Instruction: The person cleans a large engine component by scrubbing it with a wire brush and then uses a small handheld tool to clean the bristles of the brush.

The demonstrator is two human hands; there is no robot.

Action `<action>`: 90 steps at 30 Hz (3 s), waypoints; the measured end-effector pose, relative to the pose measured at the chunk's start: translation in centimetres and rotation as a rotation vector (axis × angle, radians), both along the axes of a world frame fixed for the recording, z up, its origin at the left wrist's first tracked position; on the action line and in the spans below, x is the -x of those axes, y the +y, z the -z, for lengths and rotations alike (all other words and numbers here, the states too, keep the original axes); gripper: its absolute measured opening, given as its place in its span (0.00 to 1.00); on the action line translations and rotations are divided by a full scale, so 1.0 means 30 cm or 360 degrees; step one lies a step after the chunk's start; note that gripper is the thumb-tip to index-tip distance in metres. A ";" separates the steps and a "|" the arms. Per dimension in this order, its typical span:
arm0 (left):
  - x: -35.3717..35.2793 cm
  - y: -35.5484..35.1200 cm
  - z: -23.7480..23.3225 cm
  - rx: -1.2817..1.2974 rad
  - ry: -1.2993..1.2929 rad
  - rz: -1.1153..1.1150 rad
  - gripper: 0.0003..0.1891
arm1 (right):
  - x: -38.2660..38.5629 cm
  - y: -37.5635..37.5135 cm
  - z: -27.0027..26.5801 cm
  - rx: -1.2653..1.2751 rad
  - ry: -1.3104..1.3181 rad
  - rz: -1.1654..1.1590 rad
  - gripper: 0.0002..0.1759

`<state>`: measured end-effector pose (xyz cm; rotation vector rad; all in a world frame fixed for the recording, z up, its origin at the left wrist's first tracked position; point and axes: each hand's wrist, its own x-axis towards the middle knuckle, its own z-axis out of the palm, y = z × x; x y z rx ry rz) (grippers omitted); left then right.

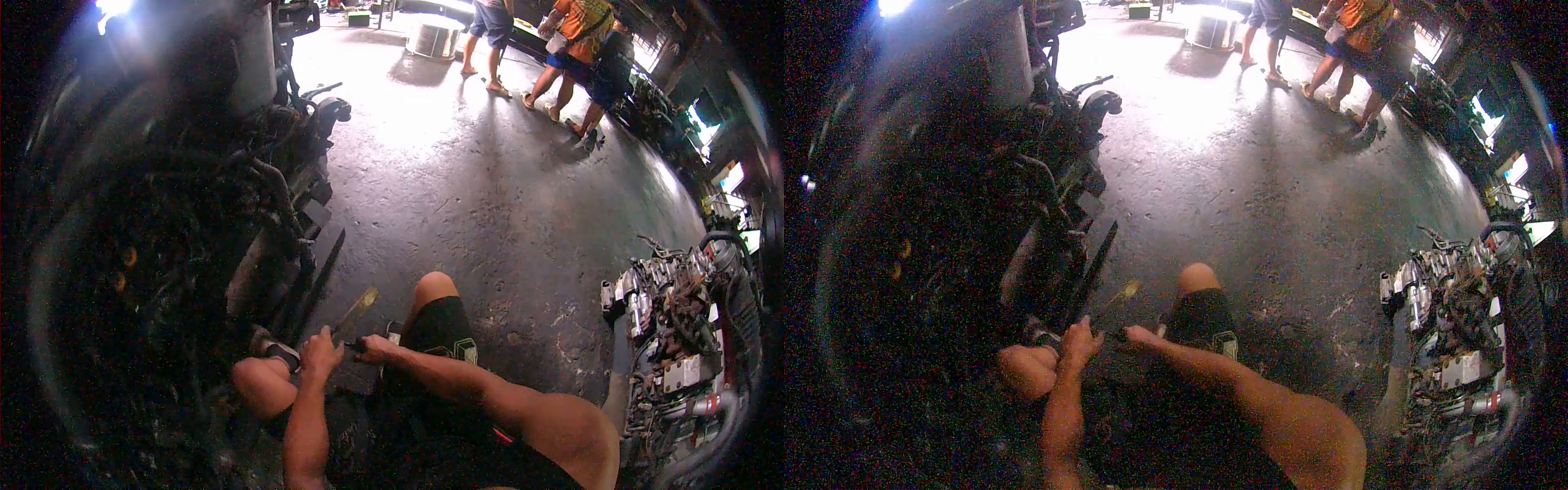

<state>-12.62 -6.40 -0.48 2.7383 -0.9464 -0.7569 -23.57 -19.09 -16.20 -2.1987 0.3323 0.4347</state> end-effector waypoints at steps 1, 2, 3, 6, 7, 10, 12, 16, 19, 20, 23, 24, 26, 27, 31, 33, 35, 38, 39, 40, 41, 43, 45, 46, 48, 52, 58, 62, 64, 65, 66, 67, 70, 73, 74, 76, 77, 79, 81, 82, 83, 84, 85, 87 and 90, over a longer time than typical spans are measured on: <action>-0.002 0.000 0.001 -0.0001 0.0000 -0.0001 0.23 | -0.001 -0.001 0.038 0.0016 -0.0048 -0.0023 0.27; -0.005 -0.001 0.002 -0.0001 0.0016 0.0001 0.23 | -0.004 -0.005 0.073 0.0016 -0.0048 -0.0023 0.27; -0.008 -0.002 0.004 -0.0001 0.0031 0.0004 0.23 | -0.009 -0.007 0.079 0.0065 -0.0033 -0.0061 0.28; -0.013 -0.002 0.007 -0.0032 0.0041 0.0020 0.25 | -0.011 -0.011 0.085 0.0101 -0.0024 -0.0091 0.28; -0.012 0.000 0.006 -0.0031 0.0039 0.0020 0.25 | -0.012 -0.012 0.078 0.0086 -0.0027 -0.0083 0.29; 0.000 0.003 -0.015 -0.0002 0.0027 0.0038 0.28 | -0.009 -0.002 0.066 -0.0054 -0.0056 0.0054 0.27; 0.006 -0.001 -0.037 -0.0046 0.0059 0.0079 0.30 | -0.017 -0.001 0.058 -0.0102 -0.0027 0.0066 0.27; 0.009 -0.004 -0.045 -0.0026 0.0077 0.0090 0.32 | -0.019 -0.009 -0.002 -0.0178 0.0088 0.0040 0.26; 0.007 -0.007 -0.039 -0.0052 0.0135 0.0099 0.33 | -0.026 -0.008 -0.025 -0.0142 0.0028 -0.0016 0.25; 0.012 -0.009 -0.040 -0.0054 0.0108 0.0094 0.32 | -0.022 -0.005 -0.027 -0.0142 0.0029 -0.0015 0.25; 0.020 -0.009 -0.036 -0.0045 0.0075 0.0103 0.32 | -0.007 0.015 -0.050 -0.0254 -0.0059 0.0088 0.22; 0.021 -0.010 -0.034 -0.0031 0.0063 0.0118 0.31 | -0.007 0.018 -0.058 -0.0292 -0.0021 0.0150 0.21; 0.023 -0.015 -0.034 -0.0044 0.0058 0.0116 0.31 | -0.013 0.018 -0.077 -0.0329 0.0017 0.0211 0.20; 0.024 -0.019 -0.035 -0.0055 0.0053 0.0117 0.31 | -0.019 0.011 -0.040 -0.0299 -0.0016 0.0129 0.20; 0.026 -0.025 -0.041 -0.0060 0.0034 0.0111 0.30 | -0.034 -0.001 0.059 -0.0104 0.0045 -0.0038 0.20; 0.025 -0.023 -0.035 -0.0049 0.0048 0.0110 0.30 | -0.027 -0.004 0.055 -0.0102 0.0036 -0.0055 0.21; 0.026 -0.020 -0.030 -0.0053 0.0040 0.0122 0.30 | -0.026 -0.001 0.033 -0.0102 0.0030 -0.0073 0.22; 0.025 -0.017 -0.018 -0.0067 0.0025 0.0141 0.30 | -0.029 0.004 0.128 -0.0147 -0.0005 -0.0035 0.23; 0.025 -0.018 -0.019 -0.0077 0.0019 0.0149 0.30 | -0.031 0.004 0.129 -0.0158 0.0013 -0.0049 0.24; 0.024 -0.018 -0.020 -0.0077 0.0019 0.0148 0.30 | -0.033 0.005 0.129 -0.0169 0.0032 -0.0062 0.25; 0.023 -0.019 -0.022 -0.0097 0.0044 0.0146 0.30 | -0.034 0.006 0.128 -0.0169 0.0032 -0.0063 0.25; 0.021 -0.023 -0.028 -0.0116 0.0069 0.0144 0.30 | -0.033 0.009 0.122 -0.0133 0.0080 -0.0027 0.24; 0.019 -0.025 -0.031 -0.0116 0.0094 0.0154 0.30 | -0.033 0.005 0.109 -0.0153 0.0116 -0.0022 0.24; 0.018 -0.024 -0.030 -0.0116 0.0095 0.0154 0.30 | -0.032 0.001 0.099 -0.0174 0.0152 -0.0017 0.23; 0.019 -0.024 -0.031 -0.0093 0.0093 0.0135 0.29 | -0.016 0.008 0.005 -0.0233 0.0077 0.0055 0.22; 0.019 -0.028 -0.057 -0.0090 0.0116 0.0139 0.28 | -0.013 -0.006 -0.056 -0.0354 0.0021 0.0069 0.21; 0.012 -0.026 -0.043 -0.0170 0.0084 0.0161 0.28 | -0.018 0.014 -0.057 -0.0333 -0.0058 0.0107 0.23; 0.008 -0.027 -0.044 -0.0191 0.0078 0.0193 0.28 | -0.012 0.004 -0.160 -0.0344 0.0027 0.0067 0.25; 0.007 -0.028 -0.053 -0.0202 0.0087 0.0203 0.28 | -0.006 0.007 -0.103 -0.0280 -0.0151 0.0054 0.26; 0.007 -0.026 -0.059 -0.0185 0.0094 0.0203 0.29 | -0.007 0.009 -0.070 -0.0279 -0.0152 0.0055 0.26; 0.006 -0.026 -0.062 -0.0169 0.0102 0.0202 0.29 | -0.011 0.012 -0.067 -0.0281 -0.0234 0.0029 0.26; 0.005 -0.025 -0.059 -0.0169 0.0102 0.0203 0.29 | -0.012 0.014 -0.064 -0.0284 -0.0317 0.0002 0.25; 0.005 -0.025 -0.059 -0.0187 0.0094 0.0205 0.30 | -0.008 0.005 -0.032 -0.0351 -0.0111 -0.0002 0.23; 0.005 -0.027 -0.065 -0.0206 0.0095 0.0193 0.30 | -0.029 0.001 0.089 -0.0092 -0.0248 -0.0148 0.24; 0.002 -0.027 -0.043 -0.0251 0.0089 0.0230 0.30 | -0.025 -0.002 0.089 -0.0092 -0.0250 -0.0150 0.24; 0.001 -0.029 0.001 -0.0296 0.0081 0.0263 0.30 | -0.015 -0.009 0.046 -0.0216 -0.0069 -0.0100 0.26; 0.004 -0.029 0.022 -0.0284 0.0076 0.0300 0.29 | -0.022 -0.005 0.044 -0.0216 -0.0070 -0.0102 0.26; 0.008 -0.029 0.051 -0.0271 0.0071 0.0334 0.28 | -0.034 0.000 0.136 -0.0165 -0.0084 -0.0119 0.29; 0.011 -0.031 0.070 -0.0273 0.0040 0.0321 0.27 | -0.011 0.003 0.016 -0.0236 -0.0136 -0.0102 0.30; 0.014 -0.034 0.052 -0.0271 0.0040 0.0320 0.27 | 0.000 0.004 -0.016 -0.0310 -0.0188 -0.0081 0.30; 0.015 -0.034 0.032 -0.0263 0.0056 0.0311 0.27 | -0.002 0.004 -0.042 -0.0307 -0.0188 -0.0082 0.30; 0.016 -0.034 0.009 -0.0254 0.0070 0.0303 0.26 | -0.001 0.003 -0.049 -0.0322 -0.0196 -0.0065 0.31; 0.018 -0.033 -0.007 -0.0252 0.0068 0.0307 0.26 | 0.001 0.000 -0.049 -0.0338 -0.0205 -0.0046 0.32; 0.017 -0.030 -0.026 -0.0235 0.0089 0.0285 0.27 | -0.004 -0.006 -0.044 -0.0282 -0.0122 -0.0060 0.32; -0.001 -0.005 0.073 -0.0219 0.0064 0.0341 0.28 | -0.005 -0.011 -0.005 -0.0177 -0.0088 -0.0089 0.32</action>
